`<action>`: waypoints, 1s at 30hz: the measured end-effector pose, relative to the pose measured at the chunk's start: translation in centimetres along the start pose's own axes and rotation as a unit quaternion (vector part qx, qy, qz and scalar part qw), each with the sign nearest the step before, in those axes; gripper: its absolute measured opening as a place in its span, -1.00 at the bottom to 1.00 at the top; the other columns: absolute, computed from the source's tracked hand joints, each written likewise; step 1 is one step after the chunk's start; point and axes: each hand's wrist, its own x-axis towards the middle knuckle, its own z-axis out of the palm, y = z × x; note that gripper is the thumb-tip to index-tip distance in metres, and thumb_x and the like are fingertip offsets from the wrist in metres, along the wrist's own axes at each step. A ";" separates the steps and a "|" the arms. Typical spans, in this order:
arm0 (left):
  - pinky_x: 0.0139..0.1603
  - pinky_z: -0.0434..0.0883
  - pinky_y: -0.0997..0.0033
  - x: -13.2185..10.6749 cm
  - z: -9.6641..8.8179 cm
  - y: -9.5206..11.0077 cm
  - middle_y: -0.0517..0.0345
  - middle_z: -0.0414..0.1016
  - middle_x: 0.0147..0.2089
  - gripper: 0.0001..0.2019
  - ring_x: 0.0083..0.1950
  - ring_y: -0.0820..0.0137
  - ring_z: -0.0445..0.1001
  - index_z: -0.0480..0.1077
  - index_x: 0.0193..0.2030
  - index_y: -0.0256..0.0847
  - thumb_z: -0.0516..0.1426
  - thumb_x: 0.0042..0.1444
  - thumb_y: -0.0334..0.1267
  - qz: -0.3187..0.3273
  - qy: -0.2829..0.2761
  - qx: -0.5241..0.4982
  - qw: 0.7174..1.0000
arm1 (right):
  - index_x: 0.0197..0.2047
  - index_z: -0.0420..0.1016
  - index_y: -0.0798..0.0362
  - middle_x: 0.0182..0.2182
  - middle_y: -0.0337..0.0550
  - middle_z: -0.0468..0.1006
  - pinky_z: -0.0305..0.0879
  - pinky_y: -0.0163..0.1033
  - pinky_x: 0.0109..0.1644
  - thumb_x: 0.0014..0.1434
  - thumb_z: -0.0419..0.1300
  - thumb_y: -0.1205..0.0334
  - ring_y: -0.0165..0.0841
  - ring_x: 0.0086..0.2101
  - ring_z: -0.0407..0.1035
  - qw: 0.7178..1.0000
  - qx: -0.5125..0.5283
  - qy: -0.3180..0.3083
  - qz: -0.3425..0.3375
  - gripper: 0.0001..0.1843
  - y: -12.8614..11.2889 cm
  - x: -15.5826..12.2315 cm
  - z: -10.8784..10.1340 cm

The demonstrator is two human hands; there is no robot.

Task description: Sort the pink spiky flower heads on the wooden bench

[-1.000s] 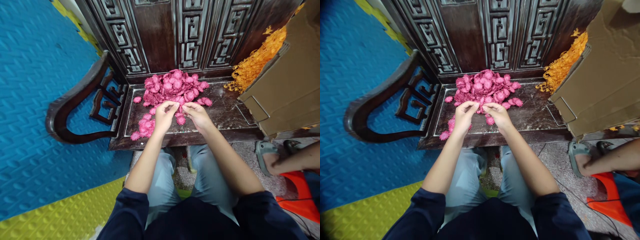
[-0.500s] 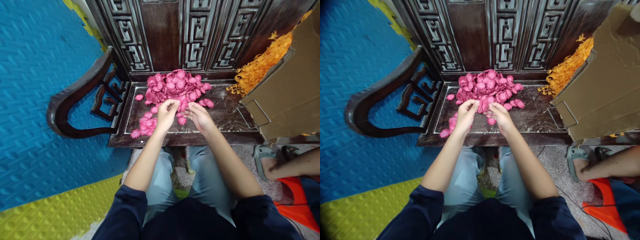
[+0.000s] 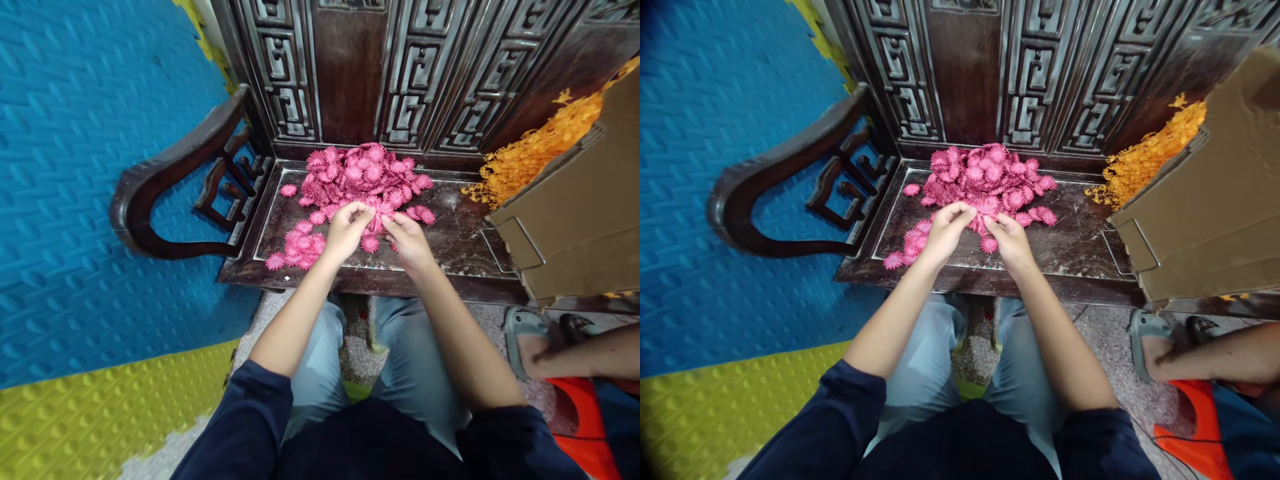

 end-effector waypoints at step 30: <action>-0.26 0.22 0.34 2.3 -13.3 -6.1 0.23 0.24 -0.68 -0.81 -0.47 0.40 0.26 0.29 -0.70 -0.20 0.17 -0.15 -0.38 -0.152 0.129 0.365 0.910 | -0.45 0.42 0.01 -0.55 -0.31 0.47 0.27 -0.31 -0.37 -0.17 0.35 0.03 -0.47 -0.50 0.34 0.990 -0.013 0.091 0.104 -0.71 0.3 0.5 -1.7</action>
